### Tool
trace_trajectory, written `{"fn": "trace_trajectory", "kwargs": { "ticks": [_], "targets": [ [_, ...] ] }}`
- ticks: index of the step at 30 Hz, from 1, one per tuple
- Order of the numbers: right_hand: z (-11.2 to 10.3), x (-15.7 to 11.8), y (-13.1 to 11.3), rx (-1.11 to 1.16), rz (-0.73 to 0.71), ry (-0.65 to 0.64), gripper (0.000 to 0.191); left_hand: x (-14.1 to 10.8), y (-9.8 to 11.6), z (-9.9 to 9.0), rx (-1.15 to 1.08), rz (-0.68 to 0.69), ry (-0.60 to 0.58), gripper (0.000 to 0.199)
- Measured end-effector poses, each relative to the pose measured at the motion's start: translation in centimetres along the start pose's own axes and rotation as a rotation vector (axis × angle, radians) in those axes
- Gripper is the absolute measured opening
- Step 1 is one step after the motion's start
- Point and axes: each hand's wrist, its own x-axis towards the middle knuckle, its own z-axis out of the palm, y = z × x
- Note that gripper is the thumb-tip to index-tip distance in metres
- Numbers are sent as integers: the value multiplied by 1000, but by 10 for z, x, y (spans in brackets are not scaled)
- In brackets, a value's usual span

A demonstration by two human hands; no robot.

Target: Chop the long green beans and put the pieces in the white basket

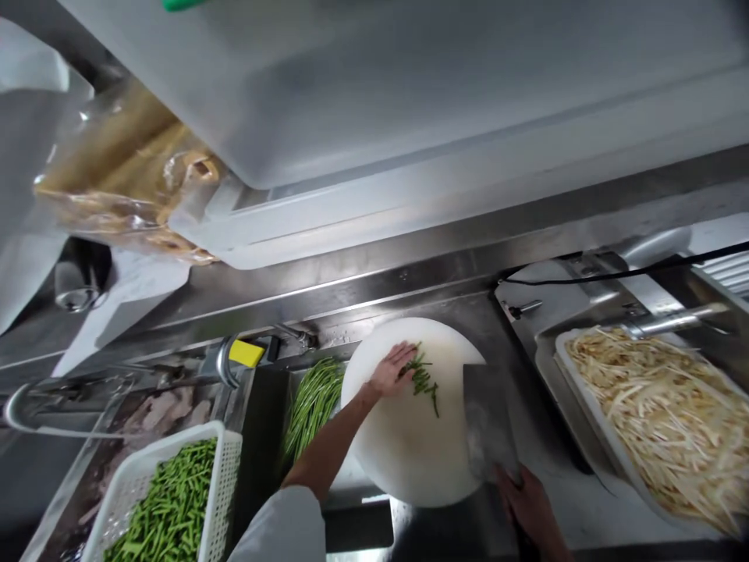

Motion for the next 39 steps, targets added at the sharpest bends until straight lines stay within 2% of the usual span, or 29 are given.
{"fn": "trace_trajectory", "kwargs": {
  "ticks": [2,4,6,9,11,15,18,21,24,27,30,33,36,39],
  "targets": [
    [4,2,-14,-21,-16,-15,43,-12,21,16,-19,3,20,61],
    [9,5,-27,-43,-23,-33,40,-18,39,34,-2,-60,79,69],
    [12,9,-37,-69,-33,-49,38,-16,49,47,54,-223,200,72],
    [15,17,-41,-95,-50,-68,38,-8,50,54,127,-474,376,67],
    [17,22,-40,-109,-55,-67,39,-7,51,56,125,-462,367,64],
    [23,30,-42,-140,-66,-56,38,-11,66,64,70,-299,252,70],
    [32,34,-51,-135,-105,-63,37,-8,84,74,59,-353,271,80],
    [47,38,-62,-100,-132,-131,35,3,95,81,50,-404,304,81],
    [64,39,-72,-51,-142,-214,37,10,98,85,-6,-403,333,77],
    [80,34,-79,-26,-183,-220,39,6,96,84,-91,-424,363,70],
    [98,18,-87,-12,-233,-268,48,-17,92,71,-148,-510,430,62],
    [126,-9,-100,-35,-344,-362,55,-64,89,38,-149,-633,527,58],
    [169,-49,-120,-83,-545,-465,45,-138,89,-12,-89,-767,657,55],
    [227,-103,-146,-159,-701,-628,31,-231,92,-63,17,-929,849,53]
  ]
}}
